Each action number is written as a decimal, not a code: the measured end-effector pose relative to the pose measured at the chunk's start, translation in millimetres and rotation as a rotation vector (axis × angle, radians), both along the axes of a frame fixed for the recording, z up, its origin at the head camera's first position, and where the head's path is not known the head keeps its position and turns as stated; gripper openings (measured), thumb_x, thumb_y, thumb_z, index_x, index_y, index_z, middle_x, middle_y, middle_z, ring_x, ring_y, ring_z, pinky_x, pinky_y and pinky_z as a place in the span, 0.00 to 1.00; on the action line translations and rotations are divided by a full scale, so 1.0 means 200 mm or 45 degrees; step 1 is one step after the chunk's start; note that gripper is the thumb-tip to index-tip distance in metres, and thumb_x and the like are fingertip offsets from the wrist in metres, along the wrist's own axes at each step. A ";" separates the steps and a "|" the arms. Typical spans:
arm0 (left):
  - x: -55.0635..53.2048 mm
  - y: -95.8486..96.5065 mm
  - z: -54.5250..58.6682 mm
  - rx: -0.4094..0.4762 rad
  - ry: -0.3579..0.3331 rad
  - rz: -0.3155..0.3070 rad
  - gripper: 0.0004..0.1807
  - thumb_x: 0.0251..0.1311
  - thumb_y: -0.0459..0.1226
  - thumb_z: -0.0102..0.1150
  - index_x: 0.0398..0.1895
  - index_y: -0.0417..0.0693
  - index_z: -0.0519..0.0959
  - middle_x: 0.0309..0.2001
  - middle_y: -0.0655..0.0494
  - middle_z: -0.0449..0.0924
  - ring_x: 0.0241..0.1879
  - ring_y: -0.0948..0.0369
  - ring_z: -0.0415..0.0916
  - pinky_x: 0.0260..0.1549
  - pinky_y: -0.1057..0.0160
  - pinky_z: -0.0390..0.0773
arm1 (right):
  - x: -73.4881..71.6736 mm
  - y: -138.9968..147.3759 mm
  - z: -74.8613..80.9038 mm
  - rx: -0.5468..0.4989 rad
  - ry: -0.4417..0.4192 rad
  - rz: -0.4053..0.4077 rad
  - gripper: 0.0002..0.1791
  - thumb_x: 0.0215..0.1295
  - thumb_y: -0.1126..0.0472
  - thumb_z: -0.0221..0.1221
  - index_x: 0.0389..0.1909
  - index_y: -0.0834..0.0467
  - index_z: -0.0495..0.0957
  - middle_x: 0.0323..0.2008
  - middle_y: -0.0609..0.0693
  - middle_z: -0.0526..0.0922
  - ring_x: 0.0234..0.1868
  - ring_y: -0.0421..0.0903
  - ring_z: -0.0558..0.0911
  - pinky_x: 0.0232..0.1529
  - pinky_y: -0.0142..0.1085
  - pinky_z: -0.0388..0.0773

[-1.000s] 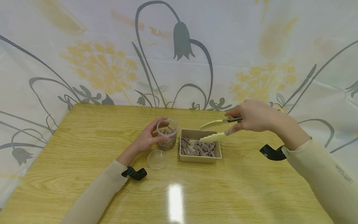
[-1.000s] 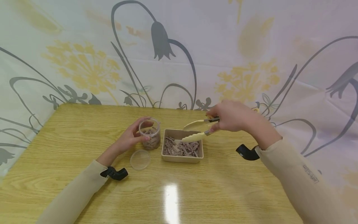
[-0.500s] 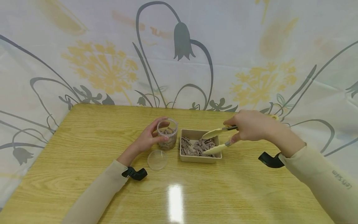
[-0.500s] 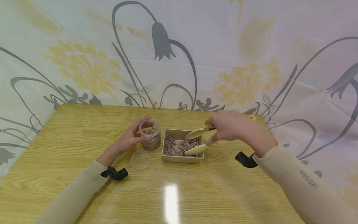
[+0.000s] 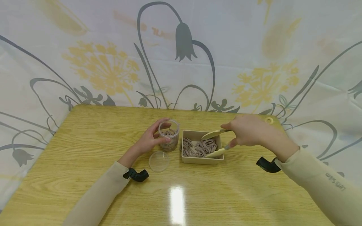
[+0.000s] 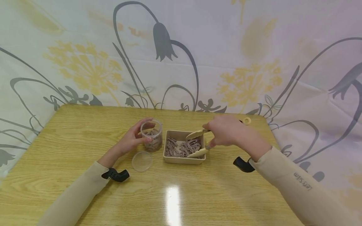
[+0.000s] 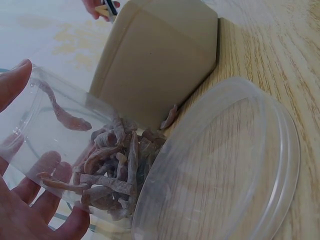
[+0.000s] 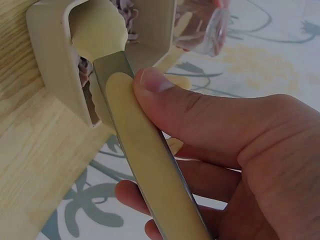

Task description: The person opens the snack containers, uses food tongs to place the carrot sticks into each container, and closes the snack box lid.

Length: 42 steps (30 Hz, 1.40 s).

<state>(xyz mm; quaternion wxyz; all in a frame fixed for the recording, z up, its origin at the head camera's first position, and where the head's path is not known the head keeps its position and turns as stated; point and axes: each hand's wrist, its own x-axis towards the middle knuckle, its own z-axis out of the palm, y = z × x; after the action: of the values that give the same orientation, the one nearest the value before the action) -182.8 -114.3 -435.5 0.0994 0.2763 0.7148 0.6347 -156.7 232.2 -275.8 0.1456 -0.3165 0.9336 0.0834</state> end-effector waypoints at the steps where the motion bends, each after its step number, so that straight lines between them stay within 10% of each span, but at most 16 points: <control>1: 0.00 0.00 0.00 0.002 0.000 -0.002 0.39 0.64 0.30 0.64 0.76 0.50 0.59 0.69 0.33 0.61 0.69 0.46 0.61 0.62 0.38 0.66 | 0.00 0.00 -0.01 -0.001 -0.001 0.006 0.41 0.52 0.40 0.72 0.63 0.59 0.77 0.44 0.53 0.87 0.36 0.52 0.85 0.36 0.50 0.82; 13: 0.00 0.00 0.00 0.001 0.016 0.002 0.38 0.64 0.30 0.64 0.75 0.49 0.60 0.69 0.32 0.61 0.69 0.43 0.60 0.61 0.37 0.66 | -0.08 0.02 -0.07 -0.141 -0.124 0.045 0.33 0.58 0.49 0.71 0.60 0.64 0.79 0.52 0.58 0.84 0.44 0.54 0.85 0.49 0.51 0.79; 27: -0.02 0.00 -0.02 0.001 0.033 -0.004 0.39 0.64 0.33 0.65 0.76 0.48 0.59 0.69 0.36 0.63 0.69 0.46 0.61 0.60 0.38 0.67 | -0.10 0.14 -0.23 -0.489 -0.083 0.067 0.17 0.60 0.60 0.69 0.50 0.60 0.86 0.39 0.49 0.89 0.31 0.38 0.85 0.34 0.39 0.82; 42: 0.00 0.00 -0.01 0.025 0.024 -0.012 0.39 0.64 0.28 0.63 0.76 0.47 0.59 0.68 0.30 0.61 0.69 0.43 0.61 0.61 0.38 0.66 | -0.11 0.17 -0.14 -0.635 -0.031 0.013 0.20 0.61 0.60 0.69 0.53 0.63 0.84 0.43 0.53 0.88 0.33 0.39 0.86 0.33 0.38 0.82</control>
<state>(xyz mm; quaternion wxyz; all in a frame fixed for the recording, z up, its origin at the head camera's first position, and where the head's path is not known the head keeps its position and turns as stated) -183.6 -115.0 -437.2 0.0929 0.2867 0.7080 0.6387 -177.9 266.1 -304.2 0.0738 -0.3482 0.9220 -0.1526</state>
